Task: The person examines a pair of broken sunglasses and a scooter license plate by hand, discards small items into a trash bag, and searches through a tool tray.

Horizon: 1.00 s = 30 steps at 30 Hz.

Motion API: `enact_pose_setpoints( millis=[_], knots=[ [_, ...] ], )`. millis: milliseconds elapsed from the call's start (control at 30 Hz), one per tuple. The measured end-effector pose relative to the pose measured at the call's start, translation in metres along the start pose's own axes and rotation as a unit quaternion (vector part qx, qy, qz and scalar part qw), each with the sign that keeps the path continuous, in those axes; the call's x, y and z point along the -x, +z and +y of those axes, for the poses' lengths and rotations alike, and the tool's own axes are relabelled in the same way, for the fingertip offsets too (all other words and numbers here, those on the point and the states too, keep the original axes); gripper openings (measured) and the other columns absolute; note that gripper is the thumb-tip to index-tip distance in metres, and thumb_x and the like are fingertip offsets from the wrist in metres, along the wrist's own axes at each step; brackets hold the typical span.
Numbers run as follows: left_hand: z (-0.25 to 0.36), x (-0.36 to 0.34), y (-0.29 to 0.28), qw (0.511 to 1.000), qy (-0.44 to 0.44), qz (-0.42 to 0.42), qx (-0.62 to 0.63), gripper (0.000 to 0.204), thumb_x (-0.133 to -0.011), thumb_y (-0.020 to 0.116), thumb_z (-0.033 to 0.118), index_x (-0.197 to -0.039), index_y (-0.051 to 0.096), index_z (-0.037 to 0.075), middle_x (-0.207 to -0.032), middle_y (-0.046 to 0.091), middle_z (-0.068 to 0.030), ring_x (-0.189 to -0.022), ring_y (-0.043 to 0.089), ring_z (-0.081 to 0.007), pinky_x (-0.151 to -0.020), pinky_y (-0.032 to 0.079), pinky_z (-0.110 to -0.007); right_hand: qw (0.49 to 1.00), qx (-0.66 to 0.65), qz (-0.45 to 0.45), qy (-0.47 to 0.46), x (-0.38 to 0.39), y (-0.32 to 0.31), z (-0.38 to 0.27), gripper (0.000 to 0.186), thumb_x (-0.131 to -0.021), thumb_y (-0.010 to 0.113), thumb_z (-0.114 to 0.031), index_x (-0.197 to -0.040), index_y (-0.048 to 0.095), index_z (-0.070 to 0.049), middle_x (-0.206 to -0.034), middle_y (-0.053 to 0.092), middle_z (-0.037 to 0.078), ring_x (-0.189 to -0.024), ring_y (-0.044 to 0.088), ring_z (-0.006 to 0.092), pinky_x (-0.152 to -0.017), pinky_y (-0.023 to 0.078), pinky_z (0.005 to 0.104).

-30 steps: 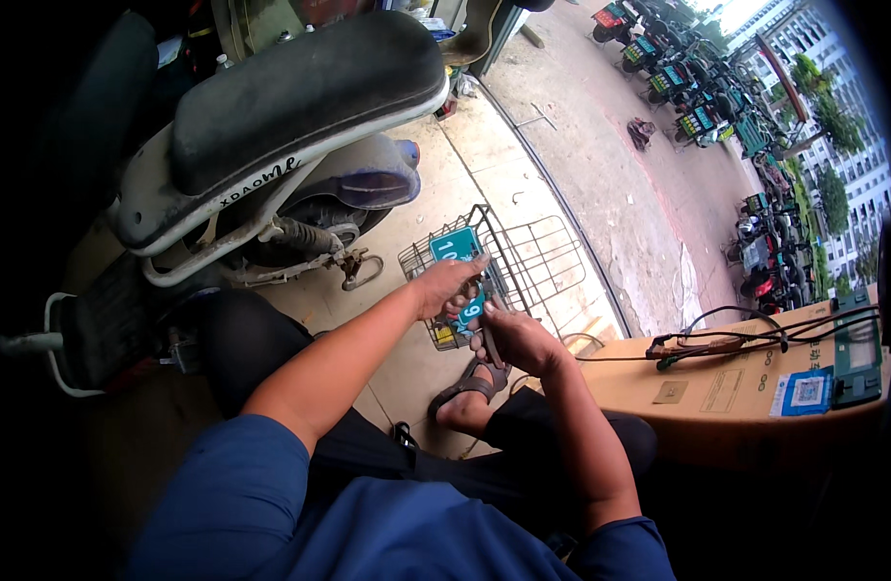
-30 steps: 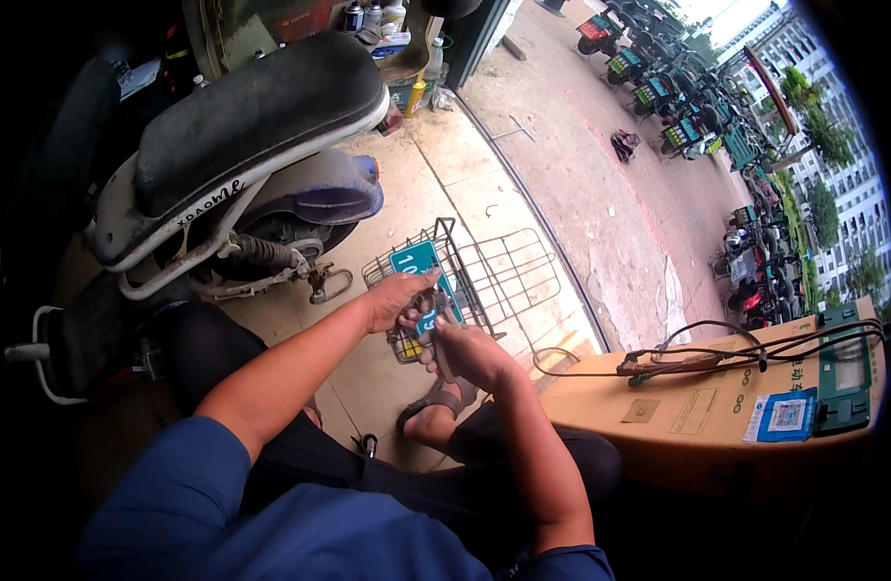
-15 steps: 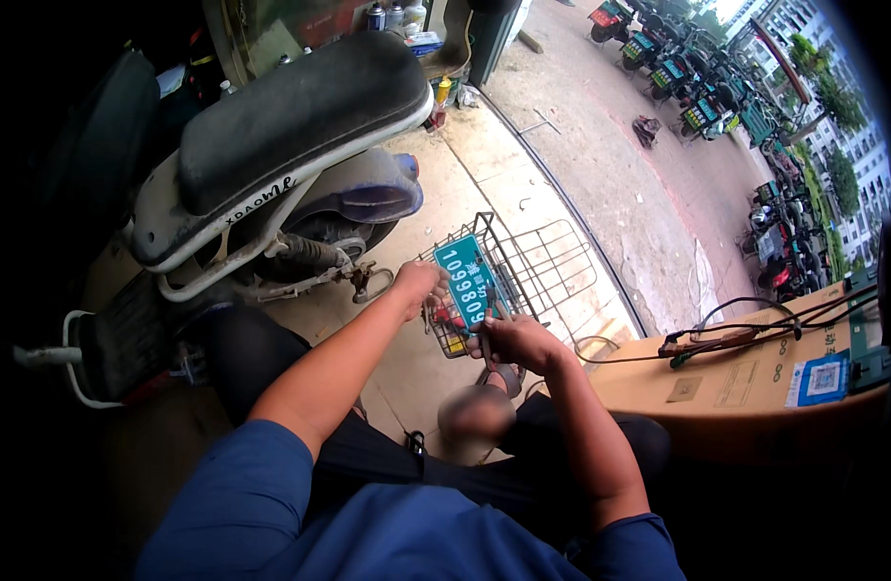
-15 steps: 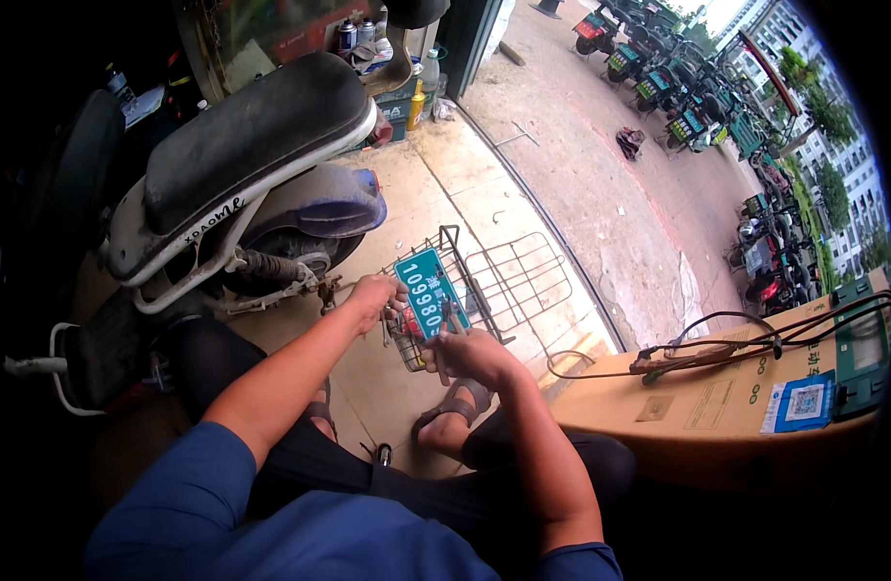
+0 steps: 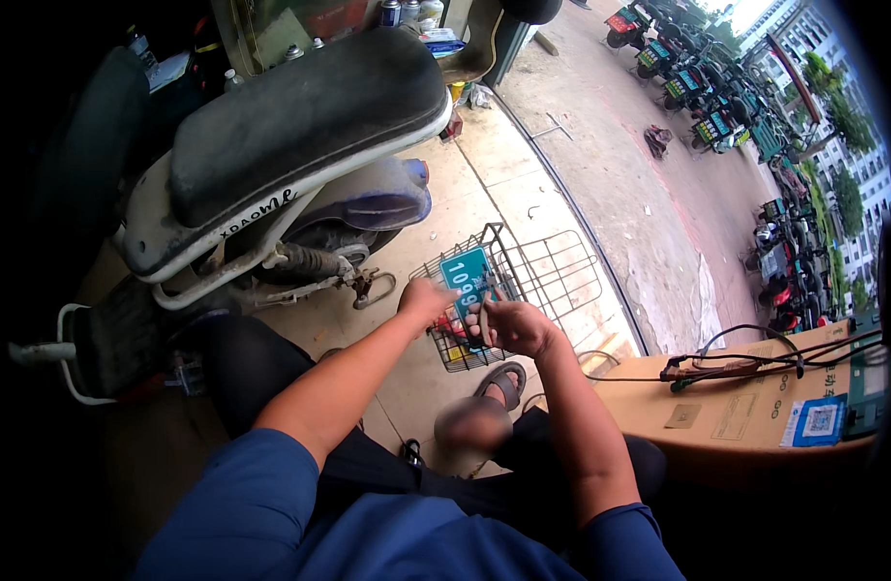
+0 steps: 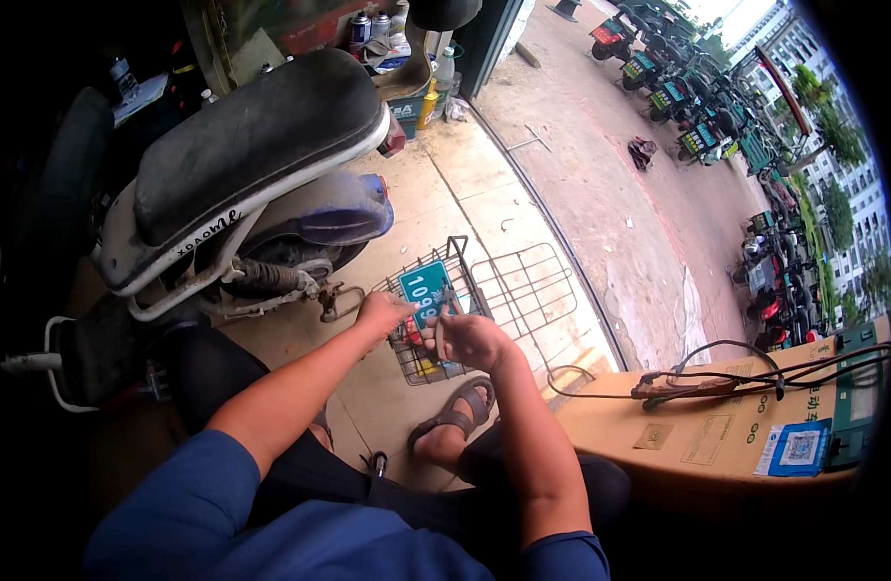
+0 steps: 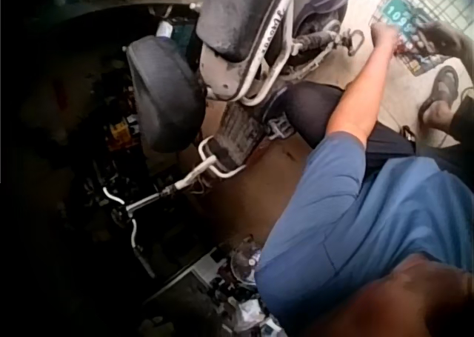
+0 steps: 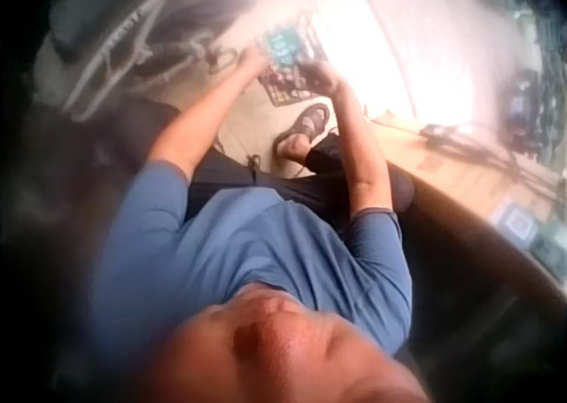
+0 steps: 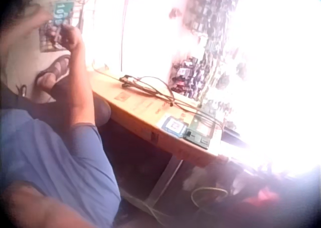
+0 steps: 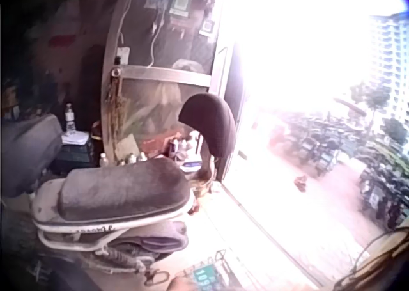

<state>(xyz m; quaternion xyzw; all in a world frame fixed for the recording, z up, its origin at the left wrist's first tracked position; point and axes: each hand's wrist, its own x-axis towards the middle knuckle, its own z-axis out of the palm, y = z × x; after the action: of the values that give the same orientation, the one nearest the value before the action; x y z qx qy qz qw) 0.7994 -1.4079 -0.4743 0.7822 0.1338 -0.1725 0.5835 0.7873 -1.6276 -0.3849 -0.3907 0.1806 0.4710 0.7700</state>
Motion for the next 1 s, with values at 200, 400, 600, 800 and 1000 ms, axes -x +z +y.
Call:
enact_pose_setpoints(
  millis=[200,400,600,800,1000],
  knots=[
    [0.024,0.005,0.001,0.987,0.019,-0.026,-0.155,0.054,-0.082,0.081,0.047,-0.064,0.067,-0.002,-0.057,0.062,-0.0115,-0.052,0.057,-0.0199,-0.056,0.048,-0.039,0.998,-0.054,0.011,0.037,0.002,-0.028,-0.008,0.026,-0.106,0.053,-0.027,-0.12,0.058,-0.005,-0.101,0.072,0.008,-0.084,0.07,0.0265,-0.075,0.058,0.0337],
    [0.004,-0.006,0.017,0.986,-0.018,-0.047,-0.157,0.058,-0.084,0.078,0.052,-0.062,0.066,-0.001,-0.055,0.06,-0.0091,-0.048,0.055,-0.021,-0.052,0.046,-0.039,0.996,-0.025,0.067,0.062,0.019,0.008,-0.02,0.032,-0.105,0.056,-0.039,-0.108,0.064,-0.009,-0.089,0.069,0.004,-0.076,0.068,0.0214,-0.066,0.053,0.0347],
    [-0.004,-0.006,0.016,0.987,0.031,-0.048,-0.152,0.056,-0.087,0.074,0.052,-0.063,0.069,0.002,-0.059,0.067,-0.0095,-0.05,0.061,-0.0199,-0.052,0.049,-0.038,0.99,-0.059,0.088,0.096,0.008,0.002,-0.017,0.033,-0.107,0.053,-0.04,-0.096,0.058,-0.01,-0.071,0.053,-0.003,-0.06,0.052,0.0118,-0.057,0.047,0.0258],
    [-0.008,-0.006,0.024,0.982,-0.034,-0.011,-0.183,0.052,-0.088,0.072,0.054,-0.068,0.073,0.006,-0.063,0.072,-0.0064,-0.053,0.064,-0.0188,-0.057,0.051,-0.036,0.964,0.125,0.232,-0.02,-0.007,0.03,0.0,0.036,-0.106,0.056,-0.037,-0.082,0.052,-0.01,-0.062,0.045,-0.004,-0.047,0.042,0.0104,-0.044,0.037,0.0227],
    [0.001,-0.004,0.017,0.977,-0.077,-0.063,-0.187,0.062,-0.084,0.072,0.063,-0.097,0.077,0.002,-0.095,0.077,-0.0177,-0.092,0.075,-0.0341,-0.079,0.059,-0.045,0.705,0.486,0.489,-0.166,-0.045,0.048,0.044,0.052,-0.099,0.062,-0.036,-0.093,0.07,0.015,-0.079,0.069,0.031,-0.081,0.071,0.044,-0.073,0.054,0.0484]
  ],
)
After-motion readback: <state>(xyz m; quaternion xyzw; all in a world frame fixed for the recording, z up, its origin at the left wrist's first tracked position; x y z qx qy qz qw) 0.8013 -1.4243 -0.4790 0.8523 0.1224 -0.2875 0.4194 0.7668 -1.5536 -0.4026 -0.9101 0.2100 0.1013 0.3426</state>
